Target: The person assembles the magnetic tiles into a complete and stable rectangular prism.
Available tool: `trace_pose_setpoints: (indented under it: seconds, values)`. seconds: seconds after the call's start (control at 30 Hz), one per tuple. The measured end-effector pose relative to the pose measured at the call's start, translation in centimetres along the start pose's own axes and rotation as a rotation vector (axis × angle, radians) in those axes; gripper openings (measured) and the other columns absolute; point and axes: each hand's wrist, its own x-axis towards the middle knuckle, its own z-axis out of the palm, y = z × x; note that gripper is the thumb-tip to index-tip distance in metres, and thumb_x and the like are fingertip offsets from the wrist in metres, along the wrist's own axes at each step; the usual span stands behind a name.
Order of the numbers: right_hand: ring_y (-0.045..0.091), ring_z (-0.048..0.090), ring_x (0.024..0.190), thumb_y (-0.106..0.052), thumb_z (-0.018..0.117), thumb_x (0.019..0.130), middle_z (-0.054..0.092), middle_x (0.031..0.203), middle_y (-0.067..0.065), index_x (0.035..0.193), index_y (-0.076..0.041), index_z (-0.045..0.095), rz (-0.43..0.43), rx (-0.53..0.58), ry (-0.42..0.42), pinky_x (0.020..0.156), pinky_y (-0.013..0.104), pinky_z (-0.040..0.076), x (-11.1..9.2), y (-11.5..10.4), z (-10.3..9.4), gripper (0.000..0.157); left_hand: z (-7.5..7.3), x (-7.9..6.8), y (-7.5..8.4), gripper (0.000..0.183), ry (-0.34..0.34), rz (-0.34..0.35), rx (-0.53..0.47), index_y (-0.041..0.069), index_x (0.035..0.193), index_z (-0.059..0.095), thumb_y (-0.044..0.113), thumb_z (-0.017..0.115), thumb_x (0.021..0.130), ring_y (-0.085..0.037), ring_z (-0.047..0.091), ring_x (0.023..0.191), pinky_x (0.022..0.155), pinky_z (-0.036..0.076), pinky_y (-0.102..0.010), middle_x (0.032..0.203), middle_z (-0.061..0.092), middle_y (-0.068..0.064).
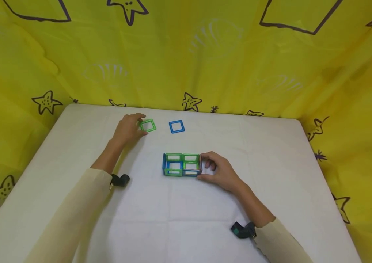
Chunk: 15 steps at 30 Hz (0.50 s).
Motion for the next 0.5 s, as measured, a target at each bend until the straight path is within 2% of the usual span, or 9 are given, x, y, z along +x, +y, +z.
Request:
trace_pose_setpoints:
  seconds: [0.1,0.3,0.4,0.5]
  values:
    - [0.022,0.052,0.084,-0.01,0.097,0.075,0.061,0.096,0.005,0.129,-0.006,0.066,-0.002,0.002,0.0,0.072,0.027,0.044,0.0,-0.1,0.0,0.063,0.0,0.0,0.4,0.067,-0.005,0.008,-0.054,0.001,0.146,0.059,0.013,0.086,0.087,-0.038,0.058,0.113,0.097,0.048,-0.053,0.128,0.069,-0.022]
    - [0.023,0.052,0.085,-0.012,0.097,0.076,0.061,0.097,0.005,0.131,-0.007,0.066,0.012,0.003,-0.007,0.072,0.028,0.044,0.1,0.0,0.1,0.064,0.3,-0.9,0.6,0.062,-0.108,-0.005,-0.134,-0.003,0.143,0.061,0.011,0.082,0.086,-0.036,0.051,0.115,0.103,0.047,-0.049,0.134,0.057,-0.026]
    - [0.023,0.052,0.086,-0.014,0.097,0.076,0.061,0.098,0.005,0.132,-0.007,0.065,0.029,-0.011,-0.008,0.072,0.028,0.044,0.1,-0.1,0.1,0.065,0.4,-1.7,0.6,0.058,-0.144,-0.01,-0.15,0.001,0.142,0.063,0.012,0.078,0.087,-0.037,0.049,0.118,0.104,0.047,-0.05,0.135,0.055,-0.025]
    - [0.023,0.052,0.086,-0.014,0.097,0.076,0.061,0.098,0.005,0.133,-0.008,0.065,0.042,-0.021,-0.007,0.072,0.028,0.044,0.0,-0.1,0.0,0.065,0.3,-2.2,0.5,0.059,-0.158,0.012,-0.187,0.004,0.143,0.061,0.011,0.077,0.086,-0.036,0.051,0.112,0.098,0.048,-0.049,0.126,0.059,-0.022]
